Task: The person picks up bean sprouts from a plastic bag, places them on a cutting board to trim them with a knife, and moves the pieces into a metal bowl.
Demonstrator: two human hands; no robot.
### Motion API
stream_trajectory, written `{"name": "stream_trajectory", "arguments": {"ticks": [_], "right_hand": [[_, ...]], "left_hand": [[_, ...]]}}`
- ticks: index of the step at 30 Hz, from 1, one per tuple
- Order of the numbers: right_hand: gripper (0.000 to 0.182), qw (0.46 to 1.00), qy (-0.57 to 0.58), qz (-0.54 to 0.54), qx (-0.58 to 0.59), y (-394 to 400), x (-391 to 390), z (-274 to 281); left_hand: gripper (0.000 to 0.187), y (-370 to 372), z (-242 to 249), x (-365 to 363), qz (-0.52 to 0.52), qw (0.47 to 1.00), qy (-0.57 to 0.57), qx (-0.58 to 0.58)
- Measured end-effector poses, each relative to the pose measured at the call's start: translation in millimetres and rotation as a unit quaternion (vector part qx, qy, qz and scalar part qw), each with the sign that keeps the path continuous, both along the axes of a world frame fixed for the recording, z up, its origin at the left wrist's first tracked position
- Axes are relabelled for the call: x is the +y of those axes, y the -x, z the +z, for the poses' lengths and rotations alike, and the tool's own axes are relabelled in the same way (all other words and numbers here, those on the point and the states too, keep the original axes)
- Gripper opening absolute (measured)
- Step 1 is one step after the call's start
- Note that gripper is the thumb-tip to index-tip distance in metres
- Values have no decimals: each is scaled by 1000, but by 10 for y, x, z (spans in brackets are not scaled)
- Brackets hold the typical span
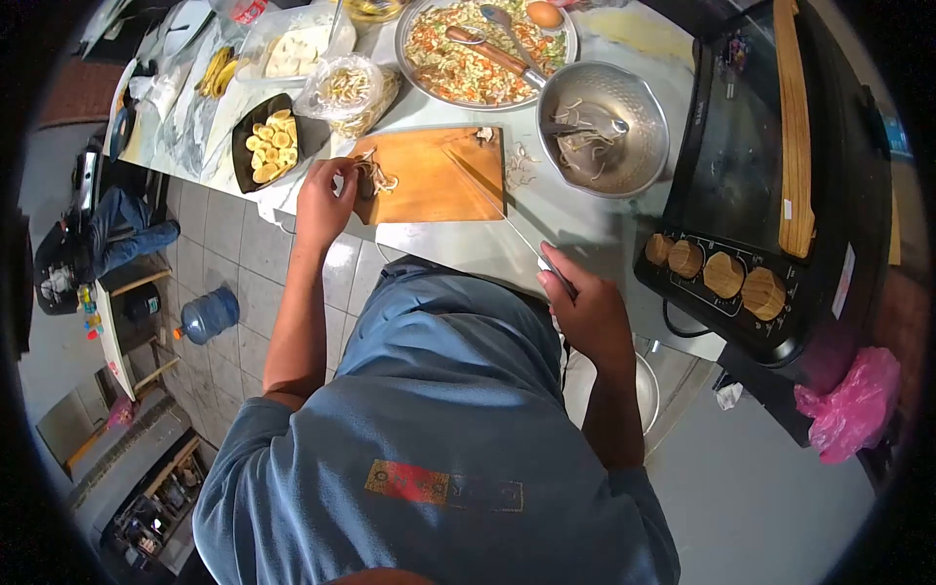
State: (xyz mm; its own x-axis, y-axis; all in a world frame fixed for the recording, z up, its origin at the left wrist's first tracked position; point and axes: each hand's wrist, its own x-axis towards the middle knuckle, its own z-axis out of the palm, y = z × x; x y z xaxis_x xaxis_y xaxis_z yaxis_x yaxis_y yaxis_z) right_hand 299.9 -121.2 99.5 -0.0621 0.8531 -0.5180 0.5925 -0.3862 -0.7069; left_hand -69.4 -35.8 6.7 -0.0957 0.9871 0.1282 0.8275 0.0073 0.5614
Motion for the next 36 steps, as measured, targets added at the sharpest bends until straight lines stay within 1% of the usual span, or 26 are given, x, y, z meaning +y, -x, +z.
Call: {"name": "stream_trajectory", "arguments": {"ticks": [3,5,9,11,16,18,24,29,32,33,36], "right_hand": [[42,1000,5,14,2,43,35,-21],[42,1000,5,14,7,78,51,-19],[42,1000,13,17,3,131,79,-2],[42,1000,3,20,7,139,76,2],[43,1000,-12,19,16,155,72,-25],[42,1000,-11,20,8,155,46,-33],[42,1000,-12,5,17,182,49,-24],[42,1000,-13,-8,20,187,41,-36],[42,999,-11,-30,27,180,9,-40],[42,998,-11,-43,32,170,-7,-39],[42,998,-1,-62,23,133,-60,-5]], "left_hand": [[16,61,25,-12,-5,1000,-11,8],[15,31,88,8,9,1000,12,-4],[12,64,44,53,11,1000,17,0],[11,85,-9,66,-7,1000,-1,1],[12,112,-29,81,-8,1000,-19,18],[12,131,12,57,-11,999,-31,24],[12,128,196,123,-15,1000,1,8],[12,19,243,152,-63,997,-38,11],[13,-127,239,196,-101,994,-45,3],[13,-190,260,215,-118,993,-25,6],[12,-409,119,278,-141,988,-49,26]]}}
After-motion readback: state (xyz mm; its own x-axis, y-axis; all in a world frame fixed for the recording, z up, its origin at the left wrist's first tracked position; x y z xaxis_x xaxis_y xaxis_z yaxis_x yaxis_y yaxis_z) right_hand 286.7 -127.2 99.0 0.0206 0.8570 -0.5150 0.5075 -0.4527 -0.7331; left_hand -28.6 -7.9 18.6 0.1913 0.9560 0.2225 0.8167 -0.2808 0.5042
